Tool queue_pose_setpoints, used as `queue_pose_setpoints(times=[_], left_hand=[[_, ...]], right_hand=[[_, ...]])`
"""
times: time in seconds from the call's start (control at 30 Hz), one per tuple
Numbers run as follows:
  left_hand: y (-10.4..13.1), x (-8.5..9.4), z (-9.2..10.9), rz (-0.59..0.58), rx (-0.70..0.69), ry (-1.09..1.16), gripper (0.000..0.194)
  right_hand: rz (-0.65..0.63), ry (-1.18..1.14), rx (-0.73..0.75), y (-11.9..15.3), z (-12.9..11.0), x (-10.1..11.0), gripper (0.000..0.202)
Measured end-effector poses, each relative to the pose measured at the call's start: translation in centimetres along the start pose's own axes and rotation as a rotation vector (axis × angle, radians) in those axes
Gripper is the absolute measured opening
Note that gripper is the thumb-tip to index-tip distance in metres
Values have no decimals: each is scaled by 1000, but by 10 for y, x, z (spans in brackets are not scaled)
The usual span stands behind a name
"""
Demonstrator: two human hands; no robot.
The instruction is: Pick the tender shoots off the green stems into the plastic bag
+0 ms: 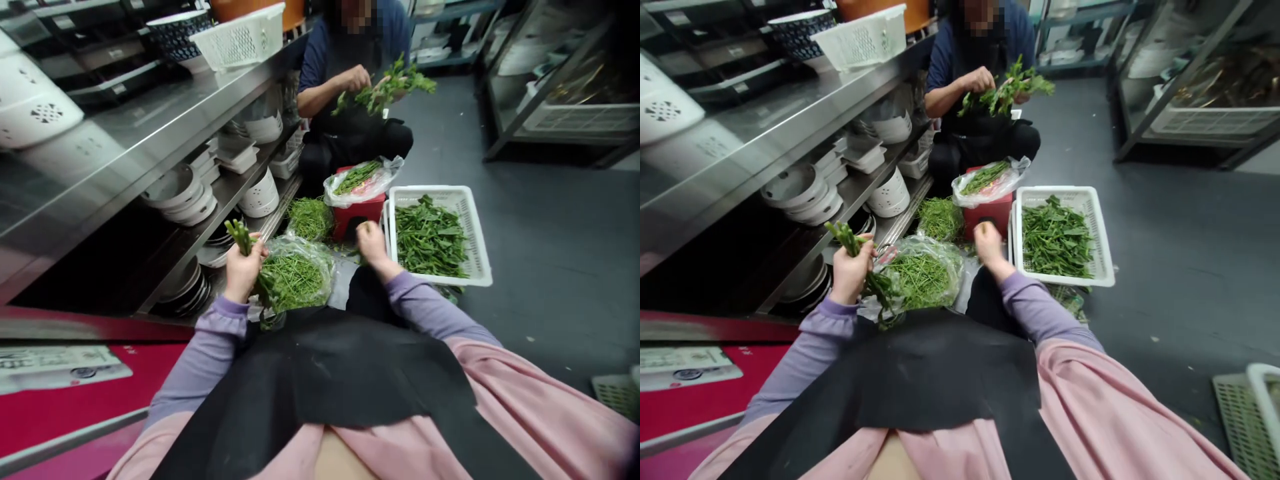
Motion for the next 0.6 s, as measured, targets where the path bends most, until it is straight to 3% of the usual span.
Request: queue_pose_setpoints(times=[0.07, 0.13, 0.2, 0.27, 0.33, 0.4, 0.5, 0.53, 0.6], left_hand=[[-18, 8, -23, 51, 156, 57, 28], [-32, 11, -41, 89, 260, 152, 31], [-39, 9, -48, 99, 325, 245, 34], [-41, 5, -44, 88, 369, 302, 35], [-42, 0, -32, 61, 393, 334, 36], [-43, -4, -17, 24, 388, 366, 34], [-42, -8, 0, -31, 394, 404, 34], [-41, -8, 4, -42, 397, 410, 34], [-38, -6, 10, -50, 387, 425, 34]], right_hand=[[320, 389, 141, -32, 12, 76, 18], [366, 630, 51, -62, 31, 136, 37], [277, 810, -175, -85, 50, 170, 68], [192, 937, -316, -93, 56, 169, 75], [67, 943, -224, -87, 45, 125, 50], [-160, 754, 63, -61, 18, 47, 25], [-565, 343, 372, 13, -28, -74, 22], [-670, 255, 430, 39, -42, -104, 21], [-765, 161, 474, 80, -61, -144, 26]])
Point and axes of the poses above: each hand's wrist, its own y-axis away from the middle knuckle, its own x-axis out of the back of the hand, z = x × y, the point moved 4 cm from there along -y, towards the middle knuckle, and after that the axes turned 1 degree about -z, right-handed, at the moved point
